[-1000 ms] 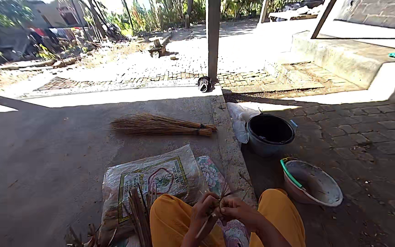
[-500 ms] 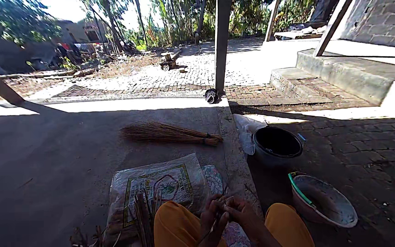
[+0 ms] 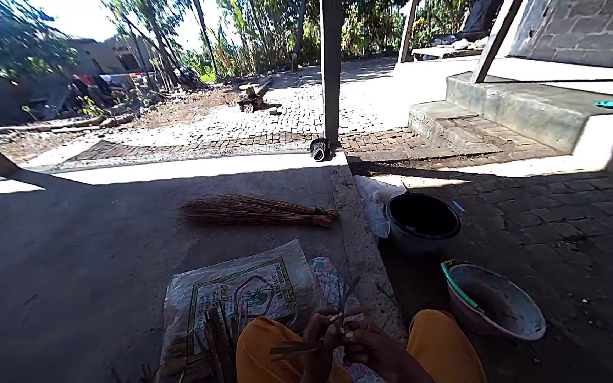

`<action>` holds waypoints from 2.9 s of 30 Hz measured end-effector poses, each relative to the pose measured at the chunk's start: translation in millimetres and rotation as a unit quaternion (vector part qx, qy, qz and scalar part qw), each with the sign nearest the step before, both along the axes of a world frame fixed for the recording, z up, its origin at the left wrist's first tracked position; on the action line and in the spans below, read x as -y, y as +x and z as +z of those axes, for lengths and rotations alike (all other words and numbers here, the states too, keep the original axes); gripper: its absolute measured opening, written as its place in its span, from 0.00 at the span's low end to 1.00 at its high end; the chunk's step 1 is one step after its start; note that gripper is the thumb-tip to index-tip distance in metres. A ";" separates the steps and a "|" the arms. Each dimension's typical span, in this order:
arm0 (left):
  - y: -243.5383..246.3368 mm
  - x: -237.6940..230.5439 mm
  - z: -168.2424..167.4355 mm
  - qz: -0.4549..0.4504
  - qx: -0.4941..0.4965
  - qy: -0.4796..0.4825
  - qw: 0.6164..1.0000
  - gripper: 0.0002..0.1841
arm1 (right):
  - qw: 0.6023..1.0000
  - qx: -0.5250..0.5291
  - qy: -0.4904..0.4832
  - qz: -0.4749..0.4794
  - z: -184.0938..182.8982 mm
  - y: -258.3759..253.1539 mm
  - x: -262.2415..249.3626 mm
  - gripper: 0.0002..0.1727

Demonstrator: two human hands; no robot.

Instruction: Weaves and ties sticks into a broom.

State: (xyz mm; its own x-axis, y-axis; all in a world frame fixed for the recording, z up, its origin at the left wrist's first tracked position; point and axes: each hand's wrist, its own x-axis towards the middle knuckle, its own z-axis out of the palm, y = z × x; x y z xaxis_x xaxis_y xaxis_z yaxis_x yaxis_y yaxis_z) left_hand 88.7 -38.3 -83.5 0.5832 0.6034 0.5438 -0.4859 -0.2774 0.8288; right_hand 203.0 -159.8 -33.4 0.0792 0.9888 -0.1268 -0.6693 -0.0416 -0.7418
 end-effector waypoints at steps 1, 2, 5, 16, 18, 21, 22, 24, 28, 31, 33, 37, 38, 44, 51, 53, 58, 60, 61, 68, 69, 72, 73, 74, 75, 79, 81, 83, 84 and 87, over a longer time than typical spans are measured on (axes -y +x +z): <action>1.9 1.3 0.7 -0.004 0.008 -0.008 1.000 0.15 | 1.000 -0.003 0.012 -0.015 -0.7 -0.7 0.8 0.10; 3.3 1.4 0.6 -0.004 0.005 0.000 1.000 0.15 | 0.999 0.019 0.010 -0.041 0.3 -1.4 1.3 0.09; -0.6 -1.7 2.5 0.016 -0.060 0.068 0.996 0.20 | 0.968 0.212 -0.026 -0.133 7.0 -2.5 0.8 0.03; -4.9 -4.5 0.1 0.008 -0.096 0.044 0.994 0.09 | 0.935 0.325 -0.091 -0.110 5.3 -2.0 -0.7 0.07; 3.4 -2.5 9.6 -0.033 -0.044 -0.073 0.996 0.07 | 0.954 0.229 -0.076 -0.176 14.7 -2.3 -3.5 0.07; 5.8 -4.1 23.8 -0.067 -0.012 -0.219 0.973 0.15 | 0.949 0.197 -0.064 -0.237 34.2 0.8 -0.9 0.09; -0.4 -3.3 25.0 -0.073 0.003 -0.275 0.959 0.21 | 0.947 0.198 -0.069 -0.244 39.8 -1.4 2.4 0.09; -6.2 -7.5 28.0 -0.080 0.028 -0.317 0.945 0.28 | 0.940 0.232 -0.079 -0.239 49.8 -0.8 2.7 0.08; -3.1 0.5 37.9 -0.063 0.010 -0.332 0.941 0.32 | 0.922 0.359 -0.110 -0.098 35.1 -1.0 1.2 0.16; -0.4 4.3 36.4 -0.051 0.009 -0.301 0.952 0.32 | 0.944 0.316 -0.068 -0.065 11.3 -10.8 -6.1 0.15; 1.0 7.4 36.8 -0.048 0.015 -0.285 0.957 0.28 | 0.960 0.257 -0.048 -0.099 6.0 -17.4 -8.2 0.08; -0.9 7.1 40.2 -0.015 -0.002 -0.324 0.946 0.24 | 0.952 0.287 -0.035 -0.102 5.9 -22.0 -7.6 0.05; -3.1 6.2 39.2 -0.011 -0.005 -0.349 0.937 0.24 | 0.946 0.309 -0.036 -0.089 8.8 -22.9 -6.4 0.06; -3.0 2.4 39.4 -0.014 0.016 -0.468 0.883 0.11 | 0.948 0.317 -0.013 -0.005 8.3 -15.3 -0.1 0.07; 5.4 2.1 62.0 -0.015 0.027 -0.514 0.857 0.20 | 0.989 0.144 -0.016 -0.042 23.8 -10.8 6.5 0.11; 4.1 4.2 61.8 -0.012 0.018 -0.497 0.867 0.21 | 0.985 0.151 -0.052 -0.067 23.4 -15.3 2.3 0.10; 2.9 11.0 57.5 0.002 -0.015 -0.436 0.900 0.21 | 0.979 0.167 -0.070 -0.091 19.9 -23.8 -7.0 0.08; 2.0 11.9 55.1 0.000 -0.018 -0.410 0.912 0.20 | 0.976 0.178 -0.069 -0.109 17.6 -25.4 -10.5 0.04; 1.9 11.9 54.0 0.001 -0.019 -0.404 0.915 0.19 | 0.974 0.184 -0.069 -0.114 15.6 -25.3 -11.4 0.04; -7.8 -8.9 47.5 0.070 -0.005 -0.378 0.923 0.18 | 0.939 0.262 -0.111 -0.194 13.4 -7.1 1.1 0.08; -10.6 -14.6 45.7 0.091 -0.007 -0.359 0.929 0.18 | 0.929 0.281 -0.108 -0.215 15.6 -2.3 3.5 0.07; -17.6 -26.6 42.8 0.131 -0.016 -0.323 0.937 0.19 | 0.926 0.311 -0.084 -0.195 27.9 7.0 9.4 0.09; -18.2 -27.6 43.4 0.137 -0.016 -0.321 0.937 0.20 | 0.929 0.326 -0.081 -0.154 33.0 6.9 10.4 0.11; -18.0 -27.2 44.7 0.140 -0.015 -0.322 0.936 0.19 | 0.928 0.348 -0.084 -0.101 36.2 5.6 10.5 0.13; -17.3 -26.1 46.3 0.138 -0.012 -0.324 0.936 0.19 | 0.921 0.375 -0.093 -0.044 36.1 3.4 9.2 0.14; -10.9 -14.5 53.1 0.118 0.000 -0.336 0.934 0.19 | 0.909 0.394 -0.128 0.040 22.7 -13.8 -2.7 0.19; -8.2 -7.8 52.6 0.098 -0.002 -0.339 0.936 0.19 | 0.938 0.326 -0.118 -0.003 19.4 -23.0 -6.6 0.17; -6.4 -1.5 50.0 0.080 -0.010 -0.341 0.937 0.19 | 0.958 0.255 -0.119 -0.050 19.0 -29.2 -9.3 0.14; -5.1 1.5 49.8 0.076 -0.009 -0.348 0.934 0.18 | 0.961 0.233 -0.129 -0.070 19.3 -29.9 -10.0 0.12; -3.2 5.3 50.6 0.073 0.007 -0.369 0.926 0.17 | 0.956 0.237 -0.159 -0.065 18.3 -22.6 -8.6 0.06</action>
State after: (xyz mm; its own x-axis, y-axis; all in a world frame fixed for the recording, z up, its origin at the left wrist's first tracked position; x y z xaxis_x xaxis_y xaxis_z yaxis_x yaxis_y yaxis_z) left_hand 85.6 -43.6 -32.9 0.4621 0.8859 -0.0412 -0.5008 0.2990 0.8123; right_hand 180.4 -151.2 -15.1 0.3222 0.8839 -0.3389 -0.2766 -0.2544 -0.9267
